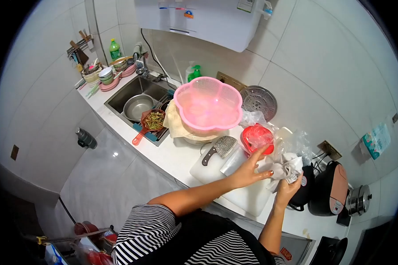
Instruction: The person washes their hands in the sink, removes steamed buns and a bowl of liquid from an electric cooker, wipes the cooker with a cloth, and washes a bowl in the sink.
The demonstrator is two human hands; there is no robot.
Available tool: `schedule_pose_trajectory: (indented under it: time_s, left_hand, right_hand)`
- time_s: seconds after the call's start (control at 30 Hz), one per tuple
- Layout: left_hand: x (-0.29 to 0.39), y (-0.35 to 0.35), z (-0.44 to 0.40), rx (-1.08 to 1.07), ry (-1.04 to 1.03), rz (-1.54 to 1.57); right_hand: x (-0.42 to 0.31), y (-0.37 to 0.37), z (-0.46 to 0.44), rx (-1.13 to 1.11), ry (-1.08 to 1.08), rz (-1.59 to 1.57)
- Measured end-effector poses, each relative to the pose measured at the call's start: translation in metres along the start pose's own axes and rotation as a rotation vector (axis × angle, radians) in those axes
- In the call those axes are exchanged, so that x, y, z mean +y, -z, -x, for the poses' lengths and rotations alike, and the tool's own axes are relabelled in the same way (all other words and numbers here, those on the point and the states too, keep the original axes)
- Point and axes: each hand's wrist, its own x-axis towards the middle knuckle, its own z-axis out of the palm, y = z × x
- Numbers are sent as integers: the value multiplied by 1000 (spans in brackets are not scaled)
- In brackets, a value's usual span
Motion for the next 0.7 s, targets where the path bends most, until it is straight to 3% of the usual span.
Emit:
schedule_pose_trajectory:
  time_s: [0.07, 0.1, 0.13, 0.2, 0.23, 0.27, 0.3, 0.37, 0.43, 0.5, 0.6, 0.67, 0.7]
  left_hand:
    - [8, 2, 1, -13, -38, -55]
    - [-3, 6, -2, -1, -230, -241]
    - [-14, 8, -5, 11, -424, -426]
    - [8, 35, -18, 84, -361, -365]
    - [19, 51, -22, 132, -339, -328]
    - [51, 59, -20, 225, -187, -161]
    - [49, 79, -30, 424, -331, -437]
    - [91, 99, -33, 628, -401, -552]
    - [89, 151, -50, 742, -660, -993]
    - [88, 183, -63, 682, -703, -1137]
    - [70, 217, -66, 448, -325, -1500]
    - [78, 206, -60, 284, 190, -1632]
    - [69, 216, -60, 269, 184, -1666]
  right_hand:
    - [-6, -8, 2, -178, 26, -43]
    - [-9, -10, 12, -343, 52, 179]
    - [-3, -13, 12, -542, 119, 139]
    - [-47, -18, 11, -639, 17, 184]
    - [-55, -14, 8, -618, 49, 107]
    - [-58, -8, 7, -588, 81, 33]
    - [-53, 2, 5, -523, 75, 109]
    - [-40, 20, 7, -429, 47, 184]
    - [-31, 34, 15, -388, -104, 190]
    - [-20, 42, 28, -425, -185, 217]
    - [-13, 58, 44, -589, -179, 311]
    - [-10, 74, 52, -588, -216, 398]
    - [-8, 83, 56, -636, -244, 485]
